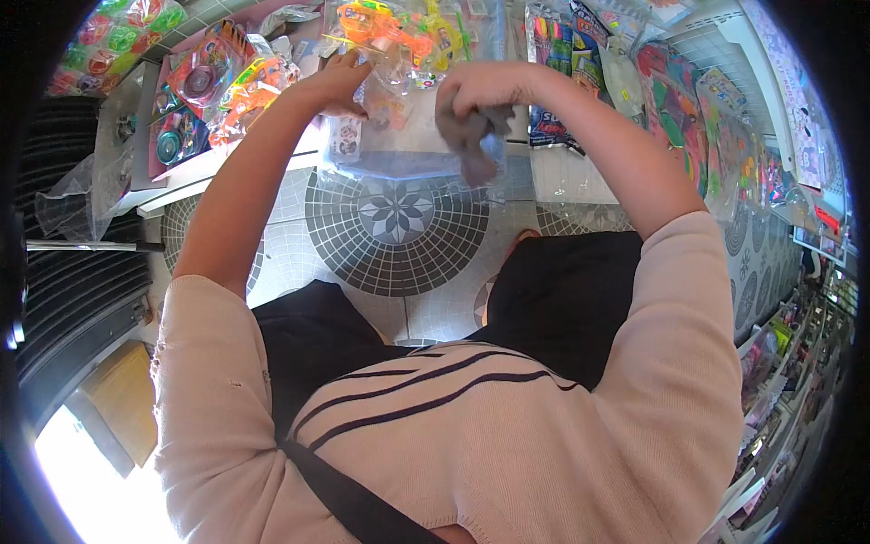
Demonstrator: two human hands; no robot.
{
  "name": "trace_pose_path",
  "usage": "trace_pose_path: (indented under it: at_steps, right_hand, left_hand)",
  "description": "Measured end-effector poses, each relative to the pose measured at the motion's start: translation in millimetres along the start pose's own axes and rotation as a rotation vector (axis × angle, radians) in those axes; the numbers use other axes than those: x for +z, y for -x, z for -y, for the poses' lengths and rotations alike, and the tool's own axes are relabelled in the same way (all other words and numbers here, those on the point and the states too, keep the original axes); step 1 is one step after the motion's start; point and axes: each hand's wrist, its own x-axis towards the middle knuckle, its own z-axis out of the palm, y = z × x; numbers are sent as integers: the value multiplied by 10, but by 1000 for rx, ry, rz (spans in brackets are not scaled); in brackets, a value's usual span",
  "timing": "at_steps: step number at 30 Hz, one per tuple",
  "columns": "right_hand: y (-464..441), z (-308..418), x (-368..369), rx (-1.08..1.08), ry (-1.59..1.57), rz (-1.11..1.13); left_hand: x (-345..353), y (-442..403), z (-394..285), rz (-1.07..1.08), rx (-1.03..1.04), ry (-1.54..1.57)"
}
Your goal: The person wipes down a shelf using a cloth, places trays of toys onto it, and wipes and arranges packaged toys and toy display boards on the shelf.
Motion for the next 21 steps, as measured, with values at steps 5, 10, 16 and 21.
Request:
trace_pose_path:
  at_steps: [5, 10, 16, 21]
  right_hand:
    - [-614, -663, 285, -179, 532, -695]
    - [-815, -367, 980, -362, 285, -648]
    - [-493, 244, 747, -337, -107, 60]
    - [-346, 553, 543, -273, -332, -170]
  left_hand:
    - [20, 7, 47, 35, 39, -3]
    - [51, -18, 50, 30, 37, -14]
    - [83, -68, 145, -20, 83, 35]
    - [80, -84, 341, -59, 83, 388]
